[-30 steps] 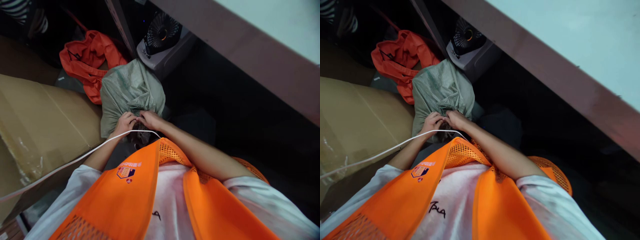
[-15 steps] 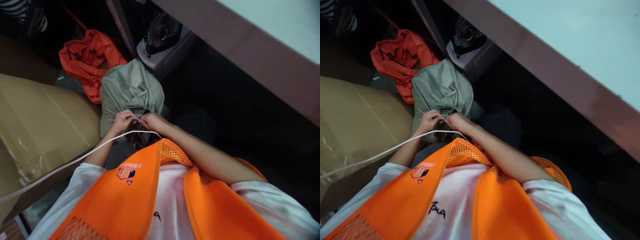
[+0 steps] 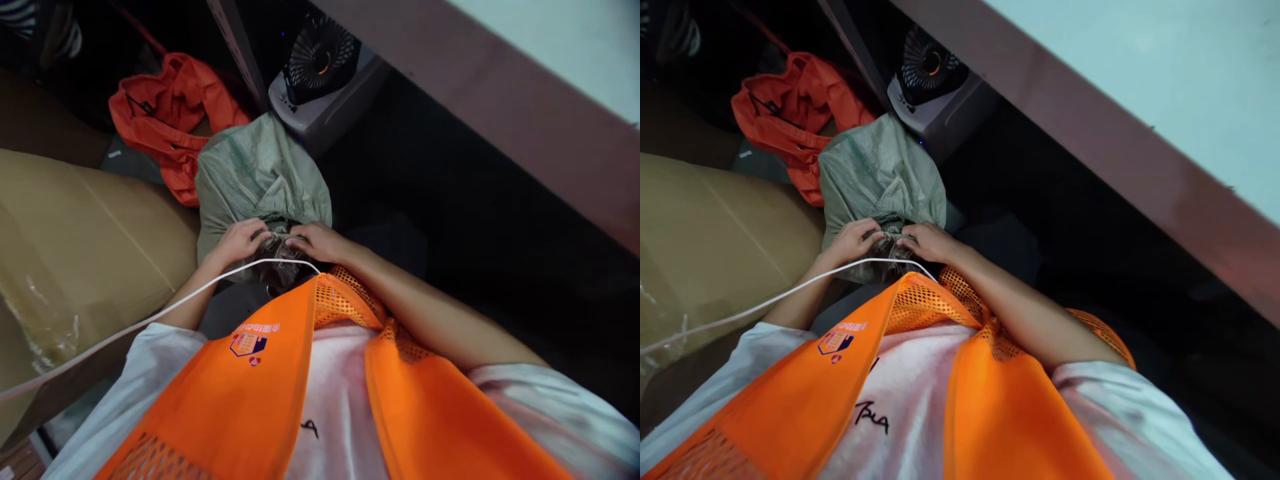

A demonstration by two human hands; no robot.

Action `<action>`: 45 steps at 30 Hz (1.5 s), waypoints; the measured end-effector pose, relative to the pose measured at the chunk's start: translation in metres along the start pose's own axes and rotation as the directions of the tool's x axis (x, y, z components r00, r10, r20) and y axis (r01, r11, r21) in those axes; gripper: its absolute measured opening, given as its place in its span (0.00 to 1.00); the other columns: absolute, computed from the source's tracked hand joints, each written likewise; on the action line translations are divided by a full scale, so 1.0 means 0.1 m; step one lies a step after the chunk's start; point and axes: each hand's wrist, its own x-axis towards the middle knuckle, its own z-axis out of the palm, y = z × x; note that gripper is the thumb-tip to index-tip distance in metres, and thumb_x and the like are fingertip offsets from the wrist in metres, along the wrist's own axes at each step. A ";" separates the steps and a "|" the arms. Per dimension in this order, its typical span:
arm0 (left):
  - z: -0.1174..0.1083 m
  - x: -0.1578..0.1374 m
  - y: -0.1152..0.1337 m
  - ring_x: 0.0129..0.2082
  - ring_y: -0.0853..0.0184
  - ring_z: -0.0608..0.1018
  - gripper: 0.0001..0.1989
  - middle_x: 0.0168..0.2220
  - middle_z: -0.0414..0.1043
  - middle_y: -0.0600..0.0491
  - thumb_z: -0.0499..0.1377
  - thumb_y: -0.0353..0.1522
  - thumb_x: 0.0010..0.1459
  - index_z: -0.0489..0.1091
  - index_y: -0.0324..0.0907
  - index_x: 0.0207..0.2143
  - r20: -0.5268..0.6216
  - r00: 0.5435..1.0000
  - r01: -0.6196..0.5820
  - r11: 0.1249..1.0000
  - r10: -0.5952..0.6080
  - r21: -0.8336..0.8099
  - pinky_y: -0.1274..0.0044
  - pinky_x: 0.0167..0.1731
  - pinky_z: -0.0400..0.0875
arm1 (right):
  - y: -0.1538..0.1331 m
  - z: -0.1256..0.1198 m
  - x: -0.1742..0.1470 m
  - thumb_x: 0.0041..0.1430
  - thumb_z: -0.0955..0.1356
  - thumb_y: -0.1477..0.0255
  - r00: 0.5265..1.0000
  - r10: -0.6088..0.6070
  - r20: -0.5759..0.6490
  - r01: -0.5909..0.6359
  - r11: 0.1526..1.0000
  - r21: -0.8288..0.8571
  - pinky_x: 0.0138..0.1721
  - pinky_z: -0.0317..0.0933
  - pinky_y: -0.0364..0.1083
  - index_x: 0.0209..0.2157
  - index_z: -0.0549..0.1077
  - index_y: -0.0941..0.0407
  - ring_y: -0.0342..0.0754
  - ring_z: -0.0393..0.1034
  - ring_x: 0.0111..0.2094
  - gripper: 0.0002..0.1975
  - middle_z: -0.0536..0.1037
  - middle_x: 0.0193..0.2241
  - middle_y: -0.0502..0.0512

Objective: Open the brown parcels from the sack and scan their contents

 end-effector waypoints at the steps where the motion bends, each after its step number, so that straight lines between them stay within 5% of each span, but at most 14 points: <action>1: -0.02 -0.01 0.02 0.38 0.60 0.78 0.19 0.37 0.77 0.48 0.54 0.46 0.70 0.76 0.42 0.39 0.048 0.999 0.012 0.999 -0.015 0.047 0.72 0.39 0.69 | 0.02 -0.04 0.01 0.67 0.67 0.64 1.000 0.023 0.021 -0.023 1.000 -0.003 0.32 0.51 0.43 0.30 0.72 0.56 0.45 0.65 0.30 0.13 0.73 0.27 0.51; 6: 0.13 0.07 0.08 0.36 0.52 0.78 0.23 0.32 0.74 0.47 0.70 0.48 0.54 0.74 0.42 0.43 0.077 0.989 0.099 0.956 -0.125 0.278 0.68 0.38 0.70 | -0.01 -0.22 -0.01 0.58 0.72 0.64 0.992 0.109 0.064 -0.109 0.994 -0.004 0.31 0.50 0.43 0.28 0.70 0.55 0.44 0.62 0.28 0.12 0.69 0.24 0.46; 11: 0.22 0.38 0.09 0.48 0.46 0.76 0.24 0.42 0.75 0.40 0.67 0.32 0.56 0.71 0.39 0.56 -0.339 0.936 0.183 0.955 -0.097 0.232 0.60 0.53 0.68 | -0.20 -0.36 -0.14 0.58 0.71 0.61 0.992 0.104 0.075 -0.115 0.982 0.151 0.31 0.53 0.43 0.32 0.71 0.56 0.44 0.64 0.29 0.12 0.71 0.26 0.47; 15: 0.05 0.53 0.10 0.63 0.48 0.68 0.18 0.59 0.70 0.41 0.64 0.37 0.61 0.74 0.43 0.52 -0.543 0.839 0.017 0.995 0.038 0.095 0.58 0.64 0.61 | -0.28 -0.45 -0.15 0.58 0.70 0.64 0.998 0.055 0.024 -0.059 0.979 0.193 0.35 0.56 0.43 0.43 0.76 0.59 0.46 0.67 0.33 0.15 0.76 0.32 0.50; 18: -0.13 0.48 0.12 0.62 0.52 0.72 0.11 0.54 0.76 0.46 0.60 0.36 0.62 0.77 0.42 0.43 -0.385 0.918 -0.140 0.986 0.095 -0.091 0.61 0.63 0.65 | -0.29 -0.49 -0.10 0.61 0.67 0.63 0.998 -0.029 0.055 0.010 0.950 0.313 0.37 0.58 0.44 0.42 0.79 0.59 0.46 0.68 0.33 0.16 0.77 0.31 0.51; 21: -0.37 0.35 0.16 0.47 0.58 0.80 0.12 0.40 0.79 0.50 0.56 0.35 0.61 0.78 0.38 0.39 -0.103 0.995 -0.050 0.950 0.019 -0.308 0.68 0.52 0.74 | -0.32 -0.51 -0.01 0.58 0.68 0.63 0.989 -0.072 -0.131 0.114 0.930 0.349 0.42 0.61 0.46 0.35 0.80 0.59 0.49 0.71 0.39 0.14 0.78 0.36 0.55; 25: -0.65 0.26 0.24 0.34 0.63 0.81 0.20 0.37 0.78 0.52 0.64 0.39 0.58 0.75 0.41 0.52 0.226 0.974 0.094 0.884 0.013 -0.458 0.73 0.39 0.77 | -0.45 -0.48 0.11 0.56 0.68 0.66 0.962 -0.071 -0.263 0.182 0.888 0.423 0.42 0.62 0.46 0.30 0.75 0.58 0.48 0.71 0.39 0.09 0.78 0.39 0.56; 29: -0.78 0.42 0.38 0.37 0.61 0.81 0.40 0.44 0.78 0.50 0.74 0.43 0.50 0.67 0.45 0.63 0.229 0.969 0.019 0.894 0.095 -0.449 0.73 0.39 0.76 | -0.52 -0.47 0.10 0.60 0.66 0.66 0.997 0.002 -0.081 0.041 0.856 0.516 0.32 0.58 0.44 0.33 0.70 0.56 0.44 0.64 0.25 0.07 0.70 0.23 0.47; 34: -0.61 0.63 0.53 0.33 0.60 0.79 0.19 0.26 0.73 0.52 0.66 0.48 0.59 0.77 0.40 0.30 0.170 0.985 0.014 1.000 -0.012 -0.009 0.73 0.40 0.72 | -0.41 -0.54 -0.11 0.60 0.73 0.64 0.992 0.050 -0.113 -0.048 0.999 0.022 0.33 0.57 0.44 0.42 0.75 0.58 0.47 0.69 0.29 0.14 0.76 0.27 0.50; 36: -0.41 0.62 0.57 0.33 0.57 0.79 0.15 0.25 0.72 0.50 0.67 0.43 0.59 0.77 0.41 0.31 0.066 0.995 0.066 0.982 -0.079 0.175 0.72 0.38 0.70 | -0.36 -0.56 -0.22 0.64 0.71 0.67 0.990 -0.007 -0.139 -0.009 0.994 -0.112 0.38 0.60 0.45 0.43 0.79 0.58 0.51 0.73 0.36 0.10 0.80 0.34 0.55; 38: -0.22 0.58 0.59 0.37 0.53 0.81 0.13 0.30 0.77 0.48 0.68 0.35 0.57 0.78 0.42 0.44 0.001 0.995 0.101 0.964 -0.104 0.247 0.71 0.39 0.71 | -0.32 -0.56 -0.32 0.69 0.66 0.70 0.985 -0.045 -0.164 0.020 0.988 -0.154 0.44 0.61 0.46 0.42 0.81 0.57 0.53 0.76 0.42 0.11 0.82 0.40 0.57; 40: -0.08 0.55 0.60 0.39 0.53 0.81 0.21 0.35 0.79 0.46 0.65 0.29 0.57 0.74 0.41 0.54 0.023 0.993 0.113 0.976 -0.119 0.188 0.71 0.40 0.72 | -0.29 -0.54 -0.41 0.70 0.64 0.72 0.978 -0.055 -0.203 0.016 0.982 -0.188 0.48 0.62 0.46 0.43 0.82 0.57 0.54 0.76 0.46 0.13 0.83 0.42 0.59; 42: -0.02 0.54 0.61 0.38 0.56 0.81 0.19 0.38 0.80 0.47 0.63 0.31 0.59 0.74 0.39 0.53 0.198 0.976 0.096 0.995 -0.095 0.005 0.71 0.40 0.73 | -0.27 -0.50 -0.49 0.71 0.65 0.71 0.972 -0.057 -0.229 0.001 0.971 -0.238 0.49 0.63 0.47 0.45 0.82 0.58 0.56 0.76 0.48 0.13 0.82 0.46 0.61; 45: 0.00 0.58 0.65 0.34 0.60 0.81 0.18 0.38 0.81 0.47 0.64 0.42 0.60 0.75 0.40 0.46 0.519 0.855 0.182 0.924 0.021 -0.336 0.73 0.36 0.75 | -0.21 -0.44 -0.58 0.68 0.70 0.65 0.973 -0.046 -0.226 -0.019 0.961 -0.276 0.49 0.64 0.48 0.50 0.80 0.59 0.57 0.75 0.51 0.15 0.80 0.51 0.63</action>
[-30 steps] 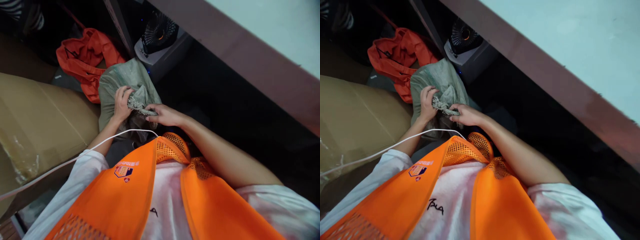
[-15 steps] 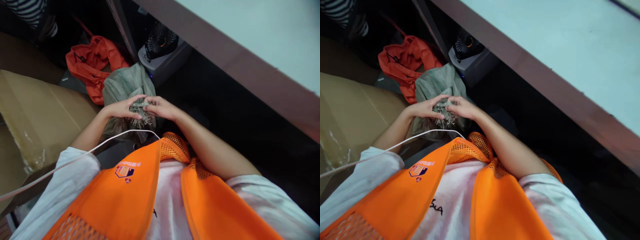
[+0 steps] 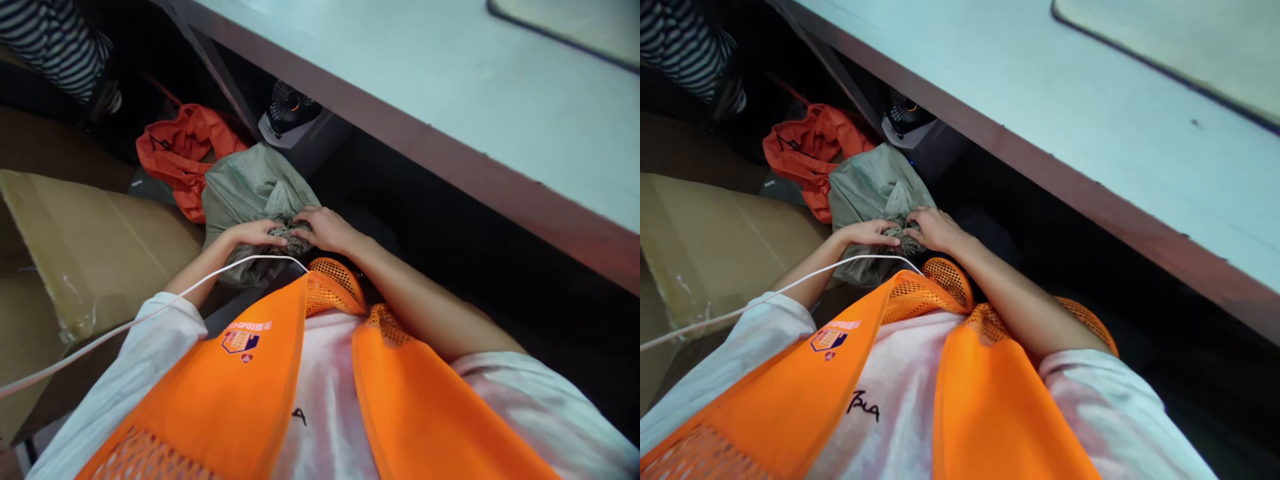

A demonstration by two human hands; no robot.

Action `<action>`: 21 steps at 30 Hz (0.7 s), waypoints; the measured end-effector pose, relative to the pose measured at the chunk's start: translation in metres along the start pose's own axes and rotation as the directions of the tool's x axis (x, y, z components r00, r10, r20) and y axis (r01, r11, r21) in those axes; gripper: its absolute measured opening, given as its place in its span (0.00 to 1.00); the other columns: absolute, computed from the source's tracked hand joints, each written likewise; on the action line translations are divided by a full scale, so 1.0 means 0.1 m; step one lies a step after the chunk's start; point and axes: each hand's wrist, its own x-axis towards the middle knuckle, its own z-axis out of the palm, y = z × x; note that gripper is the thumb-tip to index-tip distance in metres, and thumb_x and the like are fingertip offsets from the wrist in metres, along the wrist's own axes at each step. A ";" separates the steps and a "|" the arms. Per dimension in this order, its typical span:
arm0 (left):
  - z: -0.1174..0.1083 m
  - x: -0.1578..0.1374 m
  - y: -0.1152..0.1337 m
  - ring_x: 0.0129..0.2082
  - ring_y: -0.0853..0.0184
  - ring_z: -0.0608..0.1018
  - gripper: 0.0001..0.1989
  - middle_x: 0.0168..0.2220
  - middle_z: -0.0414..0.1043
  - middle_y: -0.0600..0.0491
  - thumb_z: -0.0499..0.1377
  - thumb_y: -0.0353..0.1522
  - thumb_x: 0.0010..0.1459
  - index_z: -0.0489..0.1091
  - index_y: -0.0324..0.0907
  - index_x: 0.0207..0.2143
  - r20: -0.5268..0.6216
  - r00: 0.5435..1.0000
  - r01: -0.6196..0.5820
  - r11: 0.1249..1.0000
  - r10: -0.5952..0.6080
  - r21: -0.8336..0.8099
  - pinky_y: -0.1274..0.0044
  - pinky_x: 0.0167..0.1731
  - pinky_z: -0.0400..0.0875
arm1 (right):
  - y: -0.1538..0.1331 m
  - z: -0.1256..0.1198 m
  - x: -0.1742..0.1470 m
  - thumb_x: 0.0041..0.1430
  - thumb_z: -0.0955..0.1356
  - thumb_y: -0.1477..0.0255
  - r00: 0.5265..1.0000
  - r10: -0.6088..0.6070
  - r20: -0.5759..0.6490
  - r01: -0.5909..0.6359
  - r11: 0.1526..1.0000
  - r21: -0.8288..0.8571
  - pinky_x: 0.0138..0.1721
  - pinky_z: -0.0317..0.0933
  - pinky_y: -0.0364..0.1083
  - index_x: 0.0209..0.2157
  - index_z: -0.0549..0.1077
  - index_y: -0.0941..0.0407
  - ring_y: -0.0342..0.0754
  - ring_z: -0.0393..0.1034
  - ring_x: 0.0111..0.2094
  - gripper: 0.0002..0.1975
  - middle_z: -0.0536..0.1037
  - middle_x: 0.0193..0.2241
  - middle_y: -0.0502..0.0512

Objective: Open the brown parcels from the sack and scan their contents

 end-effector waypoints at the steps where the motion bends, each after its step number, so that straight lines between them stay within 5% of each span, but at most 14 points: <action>1: 0.00 0.02 0.01 0.33 0.61 0.81 0.20 0.37 0.81 0.47 0.63 0.45 0.60 0.75 0.40 0.45 0.012 1.000 0.012 0.996 -0.011 -0.089 0.73 0.34 0.76 | 0.02 0.02 -0.03 0.67 0.71 0.63 1.000 0.000 0.015 0.001 1.000 -0.005 0.49 0.64 0.48 0.51 0.80 0.59 0.58 0.75 0.51 0.17 0.80 0.51 0.64; 3: 0.02 0.08 0.01 0.30 0.62 0.81 0.22 0.34 0.81 0.46 0.62 0.49 0.60 0.75 0.39 0.42 -0.179 0.981 0.047 0.986 -0.075 -0.158 0.72 0.33 0.76 | 0.06 0.07 -0.10 0.67 0.71 0.60 0.999 0.002 0.050 -0.001 1.000 -0.011 0.46 0.65 0.48 0.49 0.80 0.58 0.58 0.76 0.50 0.17 0.81 0.49 0.64; 6: 0.04 0.17 -0.06 0.30 0.61 0.79 0.19 0.28 0.77 0.48 0.61 0.47 0.61 0.73 0.38 0.33 -0.549 0.827 0.104 0.993 -0.122 -0.063 0.71 0.35 0.75 | 0.10 0.15 -0.19 0.70 0.68 0.62 0.998 0.027 0.052 -0.026 1.000 -0.015 0.42 0.65 0.48 0.44 0.81 0.56 0.57 0.77 0.44 0.14 0.83 0.42 0.63; 9: 0.08 0.19 -0.12 0.37 0.58 0.79 0.12 0.30 0.76 0.46 0.57 0.39 0.64 0.72 0.39 0.36 -0.719 0.691 0.158 0.986 -0.080 0.042 0.68 0.42 0.75 | 0.08 0.18 -0.27 0.73 0.64 0.66 0.999 0.049 -0.002 -0.049 0.998 -0.040 0.40 0.65 0.48 0.42 0.81 0.56 0.56 0.77 0.40 0.15 0.83 0.39 0.63; 11: 0.14 0.14 -0.10 0.42 0.57 0.79 0.11 0.36 0.77 0.44 0.55 0.33 0.62 0.72 0.38 0.43 -0.757 0.653 0.169 0.980 -0.029 0.108 0.66 0.48 0.74 | 0.06 0.19 -0.34 0.74 0.62 0.67 0.999 0.038 -0.037 -0.040 0.997 -0.060 0.41 0.65 0.48 0.42 0.80 0.56 0.56 0.77 0.41 0.16 0.83 0.41 0.63; 15: 0.29 -0.07 -0.02 0.50 0.61 0.78 0.16 0.46 0.78 0.44 0.54 0.27 0.56 0.76 0.39 0.43 -0.643 0.764 0.129 0.965 0.051 0.230 0.67 0.56 0.71 | 0.09 0.19 -0.44 0.75 0.61 0.69 0.994 -0.055 -0.090 0.052 0.998 -0.035 0.44 0.63 0.47 0.43 0.80 0.57 0.53 0.76 0.45 0.16 0.82 0.44 0.61; 18: 0.34 -0.27 0.04 0.41 0.61 0.80 0.14 0.38 0.80 0.48 0.51 0.31 0.60 0.78 0.41 0.34 -0.527 0.850 0.141 0.955 0.019 0.262 0.71 0.47 0.75 | 0.15 0.24 -0.44 0.75 0.62 0.69 0.983 -0.128 -0.130 0.130 0.992 0.004 0.45 0.62 0.46 0.43 0.80 0.57 0.52 0.75 0.45 0.15 0.82 0.46 0.61; 21: 0.41 -0.41 0.17 0.33 0.61 0.78 0.13 0.30 0.79 0.51 0.55 0.39 0.62 0.77 0.43 0.32 -0.470 0.883 0.163 0.936 0.003 0.313 0.71 0.38 0.75 | 0.14 0.27 -0.44 0.75 0.62 0.70 0.983 -0.145 -0.116 0.150 0.988 0.030 0.45 0.62 0.46 0.44 0.79 0.59 0.52 0.75 0.47 0.15 0.82 0.47 0.63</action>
